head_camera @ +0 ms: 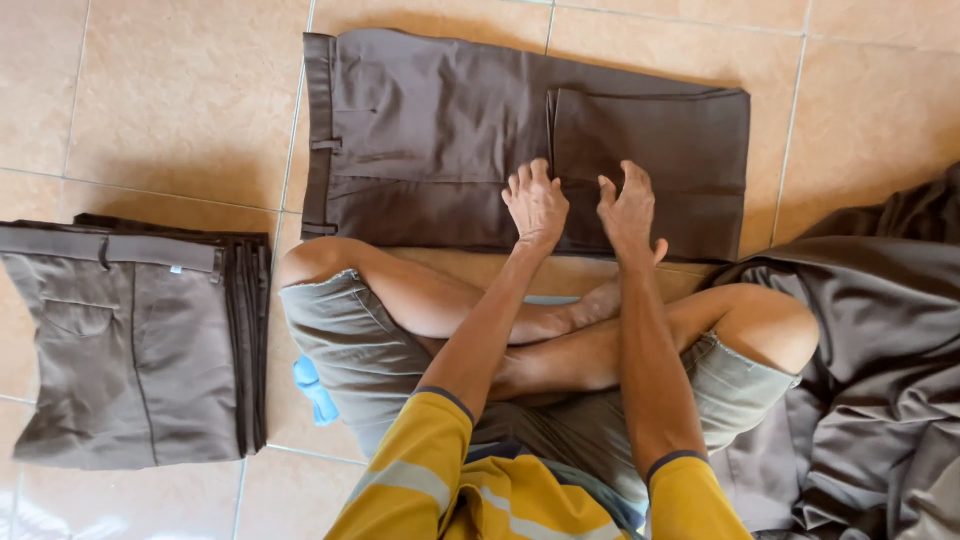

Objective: Folding brown pants while sitting on the floor and stacking them.

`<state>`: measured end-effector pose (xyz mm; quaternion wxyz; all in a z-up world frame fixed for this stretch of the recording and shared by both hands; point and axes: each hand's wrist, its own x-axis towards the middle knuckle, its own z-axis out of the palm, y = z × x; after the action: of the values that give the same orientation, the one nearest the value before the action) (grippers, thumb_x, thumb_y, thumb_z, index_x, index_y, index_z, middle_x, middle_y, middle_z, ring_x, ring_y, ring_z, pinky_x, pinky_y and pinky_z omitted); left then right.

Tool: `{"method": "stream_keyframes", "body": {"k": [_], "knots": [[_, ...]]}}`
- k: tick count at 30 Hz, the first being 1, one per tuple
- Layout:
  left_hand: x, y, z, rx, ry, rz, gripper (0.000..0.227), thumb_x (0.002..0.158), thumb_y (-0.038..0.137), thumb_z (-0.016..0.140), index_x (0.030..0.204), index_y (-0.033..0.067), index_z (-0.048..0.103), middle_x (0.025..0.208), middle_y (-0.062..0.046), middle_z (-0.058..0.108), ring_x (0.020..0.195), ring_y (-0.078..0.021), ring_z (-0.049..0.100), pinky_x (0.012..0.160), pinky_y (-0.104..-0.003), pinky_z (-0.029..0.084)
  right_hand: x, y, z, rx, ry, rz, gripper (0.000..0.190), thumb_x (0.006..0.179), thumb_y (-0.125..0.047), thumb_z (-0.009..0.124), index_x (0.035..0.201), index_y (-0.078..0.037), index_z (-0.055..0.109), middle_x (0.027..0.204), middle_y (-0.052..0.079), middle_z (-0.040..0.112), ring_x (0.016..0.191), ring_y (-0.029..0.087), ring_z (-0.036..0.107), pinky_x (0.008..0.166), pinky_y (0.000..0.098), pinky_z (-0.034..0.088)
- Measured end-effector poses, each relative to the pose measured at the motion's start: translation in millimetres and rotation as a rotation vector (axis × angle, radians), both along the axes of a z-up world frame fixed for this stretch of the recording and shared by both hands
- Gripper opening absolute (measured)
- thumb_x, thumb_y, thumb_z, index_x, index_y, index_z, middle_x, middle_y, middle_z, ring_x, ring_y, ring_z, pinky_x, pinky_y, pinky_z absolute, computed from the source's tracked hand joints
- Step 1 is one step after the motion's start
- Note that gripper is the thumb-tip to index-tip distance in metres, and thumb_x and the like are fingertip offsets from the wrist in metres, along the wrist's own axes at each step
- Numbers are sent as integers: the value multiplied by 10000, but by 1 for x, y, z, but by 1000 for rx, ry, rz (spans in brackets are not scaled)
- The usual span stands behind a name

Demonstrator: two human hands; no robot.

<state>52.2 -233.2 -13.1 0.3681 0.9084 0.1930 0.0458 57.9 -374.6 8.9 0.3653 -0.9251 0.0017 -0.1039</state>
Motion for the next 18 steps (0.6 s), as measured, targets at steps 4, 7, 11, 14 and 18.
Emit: {"method": "stream_keyframes", "body": {"k": [4,7,11,14,18], "knots": [[-14,11,-8,317,-125,-267,688,914,280,746,1523,213,435,1591,-202,358,1459,-427,356,1165,-691,253,2,-7,-12,-289,119,42,560,958,-336,764,1408,-61,575,1386,270,503,1261,519,529,917,647,517],[-15,30,-31,340,-66,-391,685,983,392,671,1595,309,375,1657,-192,297,1556,-436,234,1205,-740,129,3,-12,-28,-370,216,102,688,957,-472,734,1478,-70,534,1463,296,442,1340,522,458,935,663,487],[-5,77,-50,349,-156,-457,698,948,461,703,1575,372,407,1650,-178,335,1545,-416,285,1210,-727,198,-3,-1,-24,-306,126,249,752,966,-514,696,1489,1,533,1408,357,506,1296,553,508,992,626,478],[2,145,-65,416,-164,-503,720,931,511,714,1567,422,389,1639,-162,328,1522,-419,308,1190,-721,258,-4,15,-38,-242,44,395,783,967,-573,651,1503,-15,533,1397,325,546,1300,508,538,1035,567,478],[-5,224,-75,469,-100,-537,760,920,547,708,1582,459,345,1663,-143,280,1533,-408,274,1201,-694,245,-15,47,-16,-245,-15,461,698,1043,-625,524,1443,-58,596,1315,230,605,1226,414,616,952,474,548]]}}
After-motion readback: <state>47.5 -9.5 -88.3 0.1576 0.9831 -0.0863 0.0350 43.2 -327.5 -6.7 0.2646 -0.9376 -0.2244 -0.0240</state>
